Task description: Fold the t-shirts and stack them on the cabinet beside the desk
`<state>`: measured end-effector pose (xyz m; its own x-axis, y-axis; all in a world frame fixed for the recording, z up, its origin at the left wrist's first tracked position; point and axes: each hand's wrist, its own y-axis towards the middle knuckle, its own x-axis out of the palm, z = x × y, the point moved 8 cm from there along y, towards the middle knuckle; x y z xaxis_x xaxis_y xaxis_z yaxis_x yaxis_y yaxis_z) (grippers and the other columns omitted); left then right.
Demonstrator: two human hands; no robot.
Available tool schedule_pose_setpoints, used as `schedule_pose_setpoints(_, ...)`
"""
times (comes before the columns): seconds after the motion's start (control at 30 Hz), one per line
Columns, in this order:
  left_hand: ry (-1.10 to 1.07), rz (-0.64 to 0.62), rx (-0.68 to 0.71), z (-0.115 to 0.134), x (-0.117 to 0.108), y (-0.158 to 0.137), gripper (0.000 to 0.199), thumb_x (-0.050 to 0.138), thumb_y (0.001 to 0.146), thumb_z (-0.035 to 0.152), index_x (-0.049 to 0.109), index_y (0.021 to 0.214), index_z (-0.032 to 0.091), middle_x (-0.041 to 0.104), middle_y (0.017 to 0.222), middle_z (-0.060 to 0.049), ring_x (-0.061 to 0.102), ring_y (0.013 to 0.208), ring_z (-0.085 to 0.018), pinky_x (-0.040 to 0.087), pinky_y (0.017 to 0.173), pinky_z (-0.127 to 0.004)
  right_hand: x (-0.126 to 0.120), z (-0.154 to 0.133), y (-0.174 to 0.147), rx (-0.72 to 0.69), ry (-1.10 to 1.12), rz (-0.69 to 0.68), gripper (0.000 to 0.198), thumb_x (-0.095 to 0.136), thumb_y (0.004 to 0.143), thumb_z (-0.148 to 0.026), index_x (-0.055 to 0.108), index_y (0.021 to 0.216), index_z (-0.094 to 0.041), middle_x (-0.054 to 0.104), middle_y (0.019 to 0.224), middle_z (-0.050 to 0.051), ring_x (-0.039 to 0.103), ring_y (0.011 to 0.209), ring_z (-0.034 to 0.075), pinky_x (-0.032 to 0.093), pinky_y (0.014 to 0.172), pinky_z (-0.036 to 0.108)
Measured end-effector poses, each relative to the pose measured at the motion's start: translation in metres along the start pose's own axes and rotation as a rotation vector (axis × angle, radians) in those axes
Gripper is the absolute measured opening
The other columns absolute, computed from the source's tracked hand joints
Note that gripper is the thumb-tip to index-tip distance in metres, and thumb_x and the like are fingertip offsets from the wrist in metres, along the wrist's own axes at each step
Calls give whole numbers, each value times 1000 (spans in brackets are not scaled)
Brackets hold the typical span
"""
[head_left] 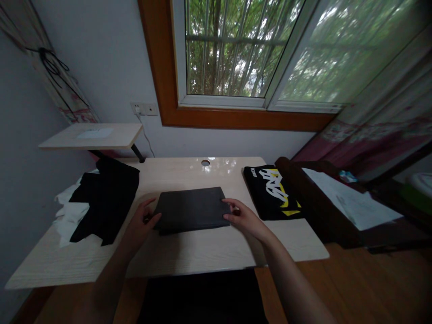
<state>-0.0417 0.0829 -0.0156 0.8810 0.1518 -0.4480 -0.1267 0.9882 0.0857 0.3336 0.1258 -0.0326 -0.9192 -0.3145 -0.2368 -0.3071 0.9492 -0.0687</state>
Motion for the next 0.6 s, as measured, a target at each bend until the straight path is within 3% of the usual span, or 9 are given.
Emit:
schedule_pose_setpoints(0.13, 31, 46, 51, 3, -10, 4, 57, 63, 86, 45, 51, 137, 24, 53, 83, 3, 56, 76, -16, 48, 73, -30, 3, -14, -3, -78, -84, -25, 40, 73, 81, -29, 66, 120, -26, 50, 91, -1, 50, 77, 14, 44, 67, 26)
schedule_pose_setpoints(0.27, 260, -160, 31, -4, 2, -2, 43, 60, 87, 42, 60, 127, 26, 53, 79, 3, 55, 71, -16, 46, 69, -30, 9, -14, -6, -106, -229, -89, 25, 70, 78, -21, 69, 103, -23, 49, 88, -1, 52, 82, 15, 44, 74, 28)
schedule_pose_setpoints(0.43, 313, -325, -14, -18, 9, -17, 44, 54, 89, 43, 60, 129, 27, 54, 79, 3, 57, 71, -17, 45, 68, -30, 14, 3, -11, -19, -299, -180, 33, 62, 72, -9, 66, 103, -22, 51, 85, -2, 53, 81, 16, 43, 73, 28)
schedule_pose_setpoints(0.6, 387, -321, 38, -8, 6, -14, 44, 53, 91, 44, 62, 130, 26, 58, 84, -1, 58, 75, -19, 50, 75, -34, 9, -9, -8, -100, -411, -121, 37, 52, 68, -3, 64, 98, -22, 53, 85, -1, 54, 79, 16, 43, 71, 27)
